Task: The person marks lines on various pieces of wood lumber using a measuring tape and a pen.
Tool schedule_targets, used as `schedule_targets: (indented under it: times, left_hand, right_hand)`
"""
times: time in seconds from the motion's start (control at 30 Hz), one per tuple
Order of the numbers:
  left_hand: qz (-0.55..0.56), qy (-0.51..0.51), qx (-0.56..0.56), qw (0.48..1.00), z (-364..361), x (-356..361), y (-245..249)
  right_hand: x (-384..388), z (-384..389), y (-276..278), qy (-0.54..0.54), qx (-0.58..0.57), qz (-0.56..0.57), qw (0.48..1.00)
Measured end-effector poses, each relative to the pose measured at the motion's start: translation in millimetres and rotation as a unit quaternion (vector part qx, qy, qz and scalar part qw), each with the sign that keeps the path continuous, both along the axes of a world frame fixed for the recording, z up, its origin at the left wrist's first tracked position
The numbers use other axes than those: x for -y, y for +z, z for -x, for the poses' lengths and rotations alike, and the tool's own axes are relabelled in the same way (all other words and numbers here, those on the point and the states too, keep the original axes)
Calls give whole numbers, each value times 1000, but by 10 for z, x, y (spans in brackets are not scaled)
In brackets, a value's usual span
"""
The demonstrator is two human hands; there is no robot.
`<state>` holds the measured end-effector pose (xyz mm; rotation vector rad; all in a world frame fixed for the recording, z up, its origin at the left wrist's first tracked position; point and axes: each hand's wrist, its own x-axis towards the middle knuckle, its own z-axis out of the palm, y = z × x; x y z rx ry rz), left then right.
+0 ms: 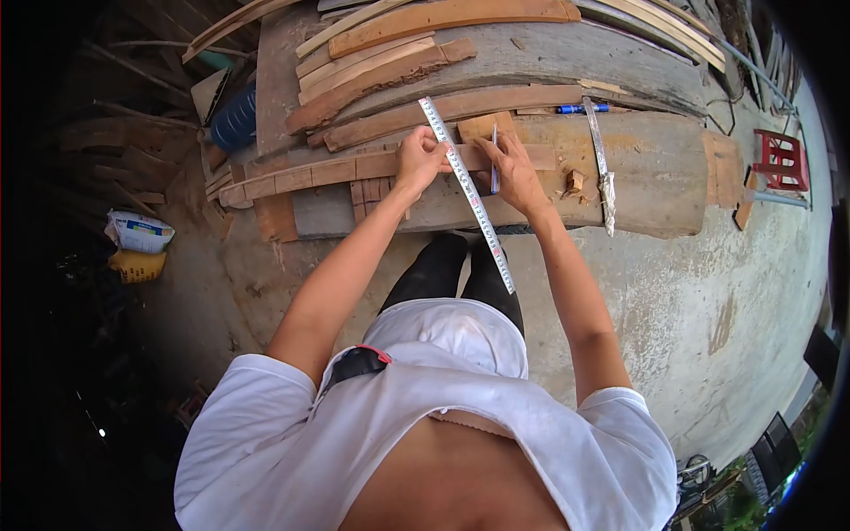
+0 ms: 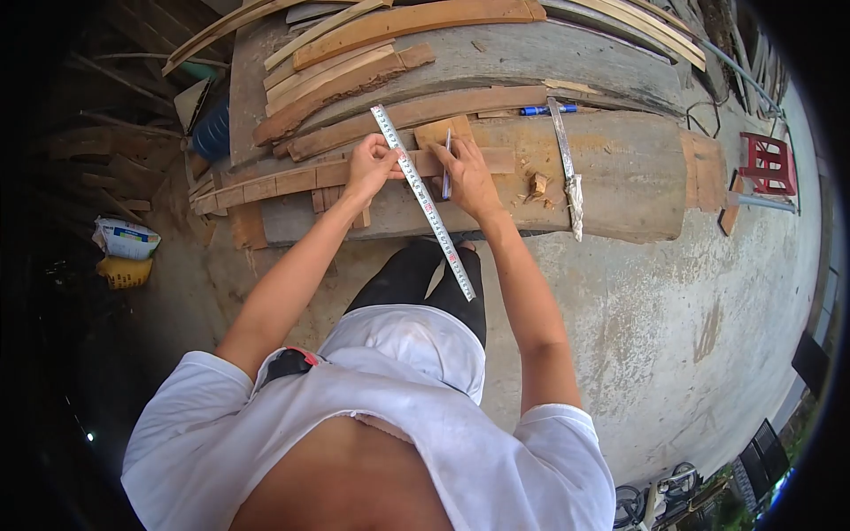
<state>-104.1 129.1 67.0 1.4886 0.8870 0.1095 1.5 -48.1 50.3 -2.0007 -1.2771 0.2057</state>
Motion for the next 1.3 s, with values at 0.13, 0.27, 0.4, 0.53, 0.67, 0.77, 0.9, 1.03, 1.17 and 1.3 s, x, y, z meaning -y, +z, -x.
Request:
schedule_targets:
  times: [0.13, 0.27, 0.4, 0.53, 0.67, 0.77, 0.9, 1.03, 1.17, 1.3]
  left_hand:
    - [-9, -63, -8, 998, -145, 98, -28]
    - [-75, -159, -13, 984, -397, 315, -122]
    - [-94, -208, -14, 973, -652, 519, -235]
    - [-142, -229, -47, 962, -776, 637, -366]
    - [-161, -224, -94, 956, -810, 650, -404]
    - [-115, -183, -96, 972, -776, 655, -362]
    - [-125, -179, -93, 972, -734, 660, -315]
    - [-128, -171, -91, 973, -720, 690, -277]
    - [-116, -145, -82, 979, -706, 722, -281]
    - [-119, -143, -86, 979, -709, 717, -317]
  right_hand:
    - [321, 68, 18, -112, -2, -17, 994]
    - [658, 108, -81, -246, -15, 14, 969]
    - [786, 121, -104, -269, -70, 1, 961]
    - [779, 148, -76, -282, -82, -10, 956]
    - [801, 143, -57, -289, -124, -2, 949]
    - [809, 127, -86, -290, -115, -26, 950]
    - [810, 99, -66, -286, -114, -23, 951]
    - [724, 108, 38, -306, -77, -62, 947]
    - [656, 186, 44, -297, -98, -70, 947]
    - [555, 266, -36, -322, -209, -108, 917]
